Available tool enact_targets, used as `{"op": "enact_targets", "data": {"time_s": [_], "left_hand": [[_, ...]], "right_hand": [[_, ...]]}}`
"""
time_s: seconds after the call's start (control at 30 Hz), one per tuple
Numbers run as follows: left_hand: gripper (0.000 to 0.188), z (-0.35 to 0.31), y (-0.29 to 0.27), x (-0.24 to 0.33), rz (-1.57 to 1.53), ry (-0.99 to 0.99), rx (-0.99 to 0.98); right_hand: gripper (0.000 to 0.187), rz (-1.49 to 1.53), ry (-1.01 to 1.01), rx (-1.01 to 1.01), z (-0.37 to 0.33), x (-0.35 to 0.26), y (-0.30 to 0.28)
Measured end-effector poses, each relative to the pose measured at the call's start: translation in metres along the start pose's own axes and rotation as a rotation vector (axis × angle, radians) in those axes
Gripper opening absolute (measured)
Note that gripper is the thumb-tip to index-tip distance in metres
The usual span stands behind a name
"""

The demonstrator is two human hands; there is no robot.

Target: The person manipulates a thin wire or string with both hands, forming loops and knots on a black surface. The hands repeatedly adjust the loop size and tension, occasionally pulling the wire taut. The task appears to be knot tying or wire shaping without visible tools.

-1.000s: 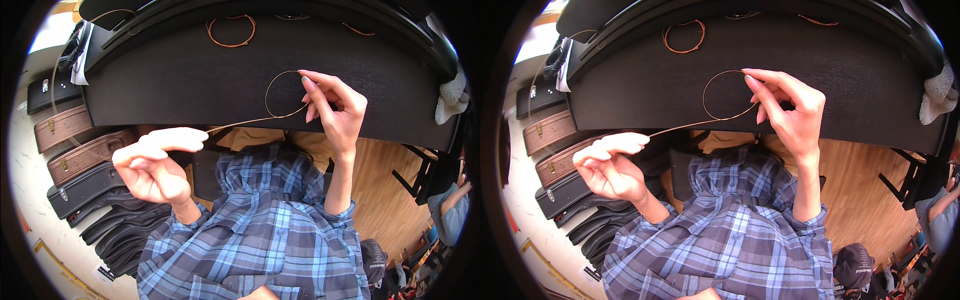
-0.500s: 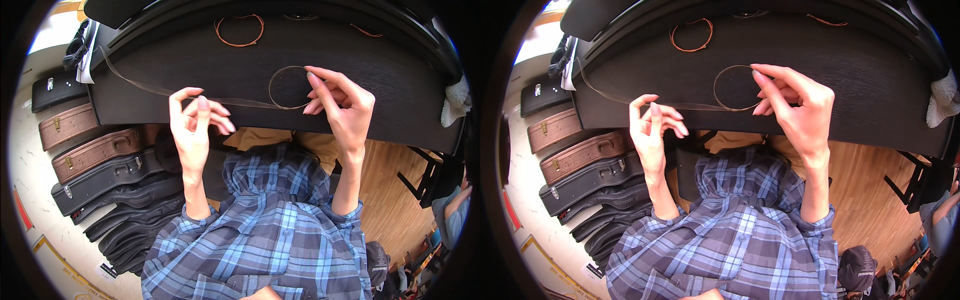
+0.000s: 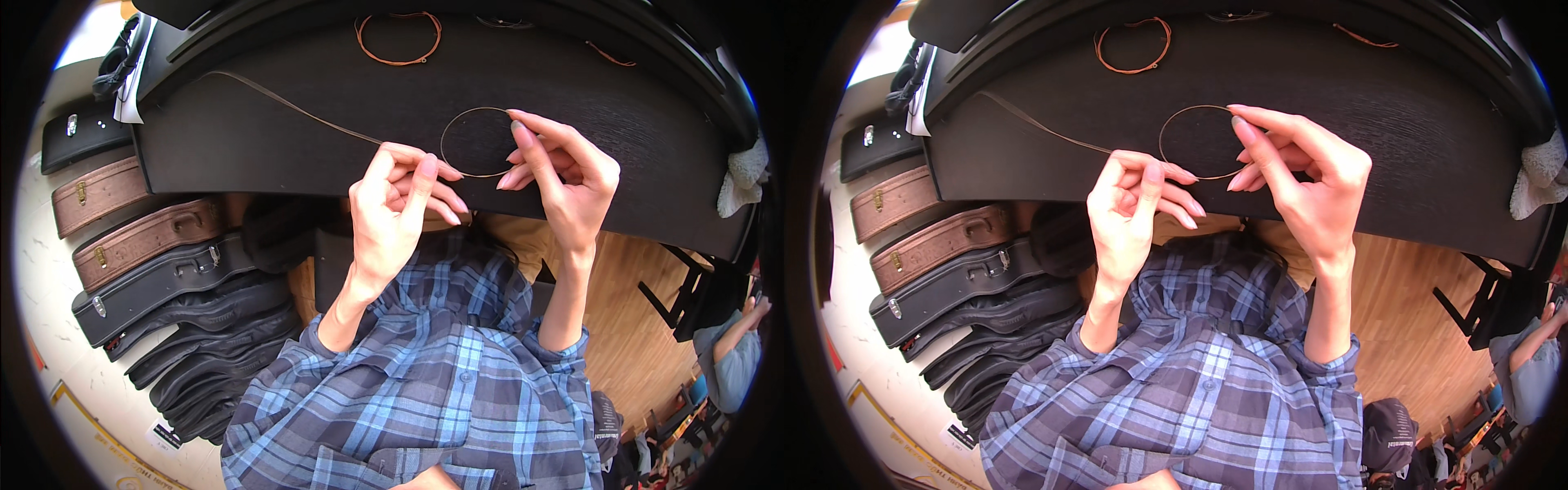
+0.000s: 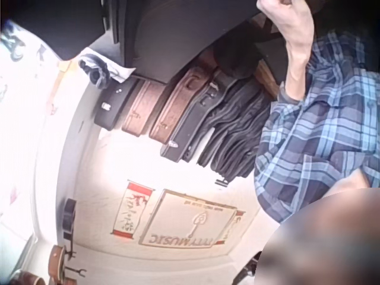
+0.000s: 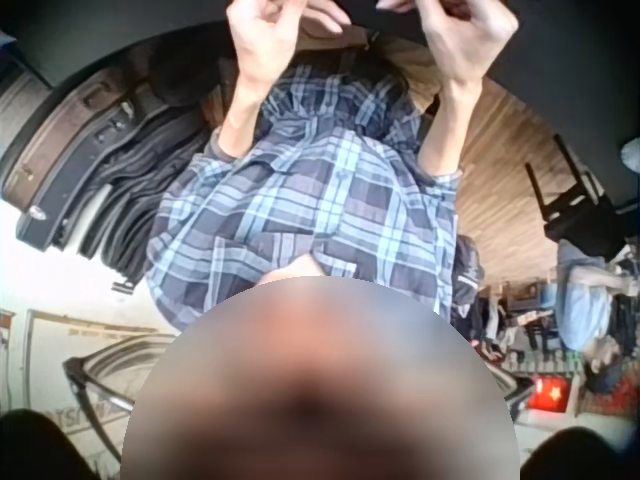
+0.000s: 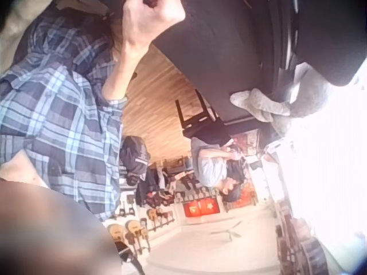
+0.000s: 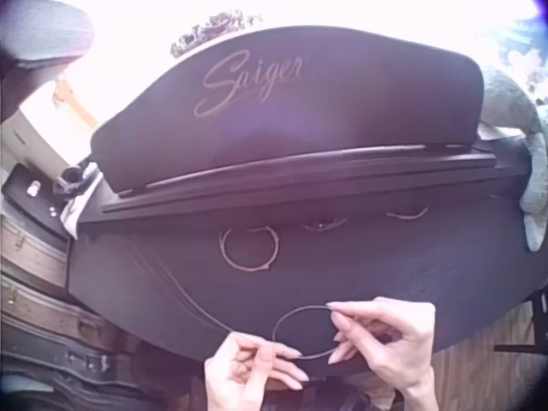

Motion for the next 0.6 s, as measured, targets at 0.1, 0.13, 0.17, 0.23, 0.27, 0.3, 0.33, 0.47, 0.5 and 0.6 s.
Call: {"op": "enact_targets", "data": {"time_s": [0.1,0.13,0.17,0.23,0.27,0.3,0.33,0.47,0.5,0.6], "left_hand": [[0.019,0.0001,0.0016,0.0007,-0.104,0.013,0.013],[0.018,0.0004,0.0023,0.0002,-0.117,0.009,0.018],[0.018,0.0006,0.0024,0.0003,-0.105,0.015,0.012],[0.017,0.0015,0.0028,-0.0003,-0.081,0.021,0.001],[0.017,0.0018,0.0032,-0.0007,-0.079,0.034,0.004],[0.017,0.0019,0.0035,-0.0011,-0.073,0.042,0.009],[0.017,0.0018,0.0038,-0.0015,-0.067,0.049,0.015],[0.016,0.0009,0.0043,0.0005,-0.143,0.151,0.011],[0.015,0.0005,0.0048,0.0005,-0.157,0.155,0.018],[0.013,-0.0013,0.0076,0.0000,-0.187,0.173,0.034]], "right_hand": [[0.018,-0.033,-0.073,-0.050,-0.0010,-0.0001,-0.0006],[0.018,-0.035,-0.091,-0.057,-0.0013,-0.0002,-0.0012],[0.018,-0.034,-0.101,-0.063,-0.0019,-0.0005,-0.0020],[0.017,-0.035,-0.120,-0.064,-0.0027,-0.0004,-0.0025],[0.016,-0.036,-0.128,-0.057,-0.0032,-0.0002,-0.0024],[0.016,-0.036,-0.136,-0.050,-0.0037,-0.0002,-0.0023],[0.014,-0.032,-0.101,-0.023,-0.0044,0.0004,-0.0027],[0.008,-0.029,-0.051,0.040,-0.0054,0.0015,-0.0029],[0.007,-0.024,-0.044,0.043,-0.0052,0.0018,-0.0028],[0.007,-0.035,-0.053,0.057,-0.0052,0.0019,-0.0029]]}}
Point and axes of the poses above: each hand's wrist, its own z-axis towards the middle knuckle, its own y-axis out of the palm, x = y × z, the point moved 2 cm from there along z, towards the middle knuckle, and after that the axes turned 11 degrees about x, right-handed, at the moved point
